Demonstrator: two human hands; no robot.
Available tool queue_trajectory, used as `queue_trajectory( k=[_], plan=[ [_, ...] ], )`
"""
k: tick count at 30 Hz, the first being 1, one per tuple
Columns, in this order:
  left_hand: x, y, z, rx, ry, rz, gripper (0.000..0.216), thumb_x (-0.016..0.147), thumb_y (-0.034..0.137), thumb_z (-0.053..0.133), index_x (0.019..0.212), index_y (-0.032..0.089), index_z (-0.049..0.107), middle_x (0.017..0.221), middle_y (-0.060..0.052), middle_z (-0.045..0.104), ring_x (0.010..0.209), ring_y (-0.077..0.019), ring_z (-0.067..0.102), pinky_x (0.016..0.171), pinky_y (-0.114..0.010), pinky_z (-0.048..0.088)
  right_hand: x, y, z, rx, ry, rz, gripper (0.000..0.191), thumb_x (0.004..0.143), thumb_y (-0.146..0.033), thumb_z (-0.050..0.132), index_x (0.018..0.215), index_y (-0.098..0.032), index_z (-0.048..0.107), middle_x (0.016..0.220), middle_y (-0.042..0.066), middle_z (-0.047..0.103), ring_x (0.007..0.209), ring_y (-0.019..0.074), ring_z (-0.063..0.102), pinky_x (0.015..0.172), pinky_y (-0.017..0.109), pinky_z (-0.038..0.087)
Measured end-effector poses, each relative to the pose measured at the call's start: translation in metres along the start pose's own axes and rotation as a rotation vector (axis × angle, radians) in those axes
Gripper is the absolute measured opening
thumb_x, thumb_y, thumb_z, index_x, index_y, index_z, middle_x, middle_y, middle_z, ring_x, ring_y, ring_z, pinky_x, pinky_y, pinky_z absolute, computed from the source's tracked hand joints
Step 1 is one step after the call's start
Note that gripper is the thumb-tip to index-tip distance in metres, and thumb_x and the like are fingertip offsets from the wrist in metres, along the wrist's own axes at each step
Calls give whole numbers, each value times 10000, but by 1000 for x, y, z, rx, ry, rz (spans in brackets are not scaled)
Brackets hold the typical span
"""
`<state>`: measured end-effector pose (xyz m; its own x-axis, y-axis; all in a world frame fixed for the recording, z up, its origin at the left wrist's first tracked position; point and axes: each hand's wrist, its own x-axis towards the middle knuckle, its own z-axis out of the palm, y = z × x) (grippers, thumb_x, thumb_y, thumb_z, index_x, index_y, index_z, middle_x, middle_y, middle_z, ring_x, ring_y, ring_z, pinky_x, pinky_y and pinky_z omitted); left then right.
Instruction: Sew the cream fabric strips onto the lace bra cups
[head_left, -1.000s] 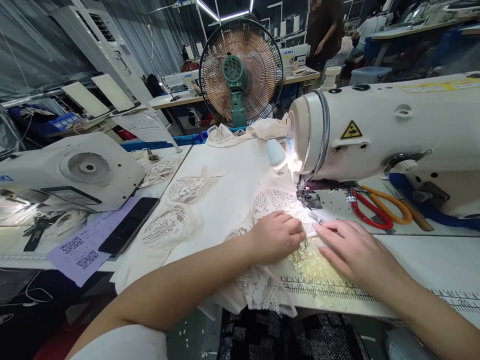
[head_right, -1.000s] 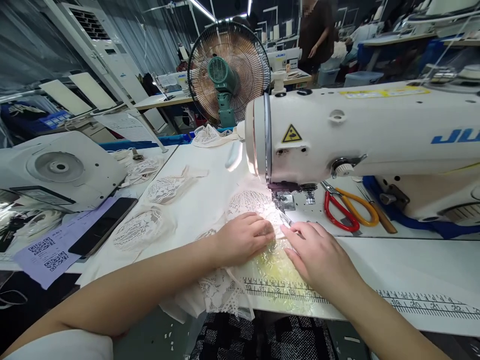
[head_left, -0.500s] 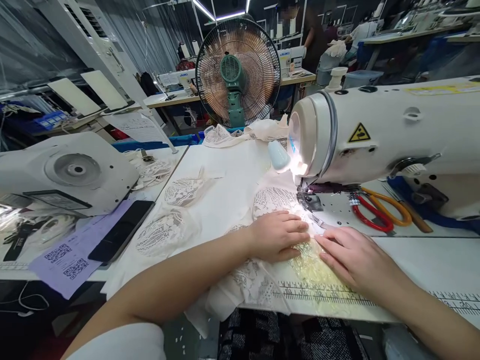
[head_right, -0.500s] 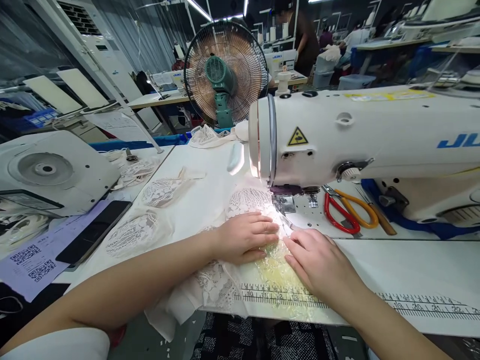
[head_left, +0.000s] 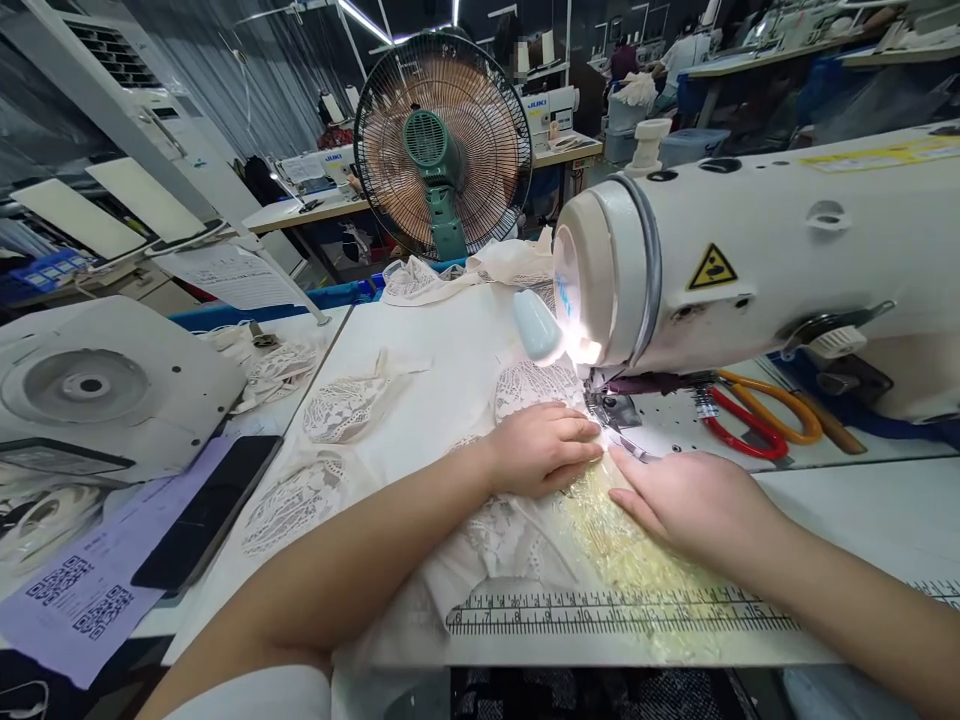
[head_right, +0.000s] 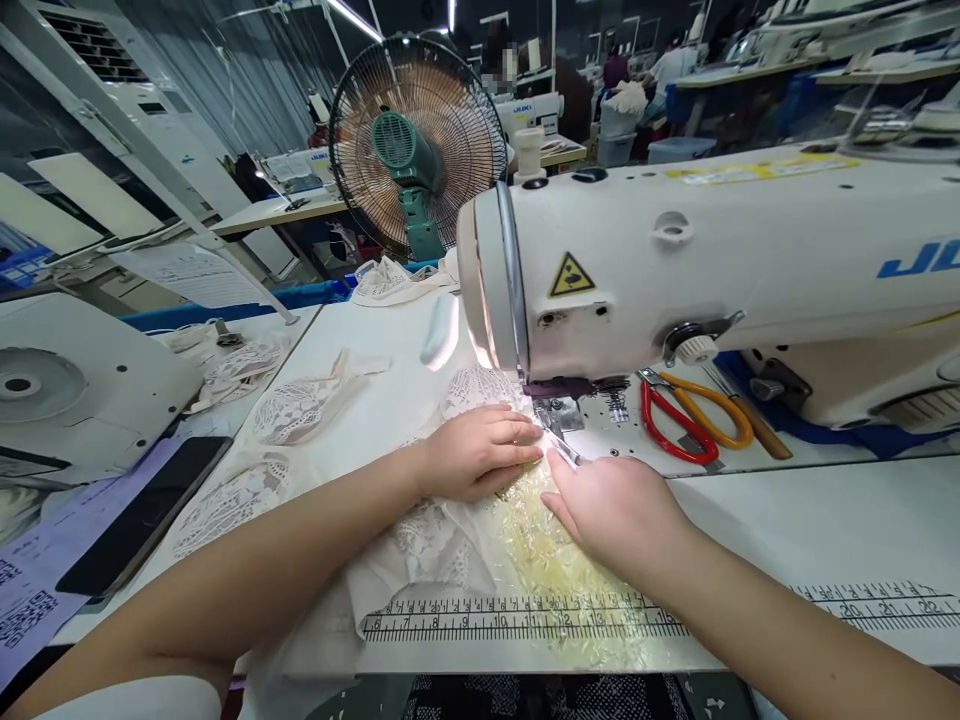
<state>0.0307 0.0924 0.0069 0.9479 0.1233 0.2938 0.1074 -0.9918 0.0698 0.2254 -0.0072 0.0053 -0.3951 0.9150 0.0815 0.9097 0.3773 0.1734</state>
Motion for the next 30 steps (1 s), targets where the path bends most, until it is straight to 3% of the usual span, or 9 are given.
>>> queue_trajectory(
  k=[6,8,15,20,26,30],
  plan=[
    [0,-15,0,9,-19,-9,273,895,211,430,1043,160,653,1152,-92,637,1016,-203,574,893,-368,467,8,-7,-5,-32,-177,56,473,879,-371,431,1257,-120,567,477,34,566,389,169,484,398,285,84],
    [0,-19,0,4,-26,-14,278,892,196,424,1044,160,654,1121,-99,643,979,-198,578,859,-359,476,5,-6,-1,-22,-127,45,452,873,-373,444,1232,-139,588,491,32,580,397,167,492,411,283,79],
    [2,-28,0,-28,-20,20,293,886,162,414,1044,162,661,1098,-90,655,974,-196,575,854,-353,474,-4,-1,15,13,246,-53,393,888,-318,359,1079,-123,641,402,-10,487,360,181,453,448,283,108],
    [3,-36,1,-32,-31,25,293,887,156,421,1065,158,654,1110,-85,654,1023,-203,569,895,-353,460,-3,-2,15,-5,301,-53,472,940,-322,223,1068,-116,628,413,-7,487,374,171,463,449,293,181],
    [3,-48,2,19,-57,-10,308,889,172,419,1097,185,647,1139,-75,649,937,-197,606,767,-336,483,-3,-1,15,27,322,-76,484,962,-319,206,1063,-78,614,438,-12,505,382,179,485,435,301,231],
    [2,-56,6,53,2,-9,302,898,196,416,1063,175,668,1121,-67,663,972,-215,599,804,-357,482,-2,-2,15,23,309,-92,491,965,-315,201,1081,-62,606,444,-8,514,385,177,489,439,300,257]
  ],
)
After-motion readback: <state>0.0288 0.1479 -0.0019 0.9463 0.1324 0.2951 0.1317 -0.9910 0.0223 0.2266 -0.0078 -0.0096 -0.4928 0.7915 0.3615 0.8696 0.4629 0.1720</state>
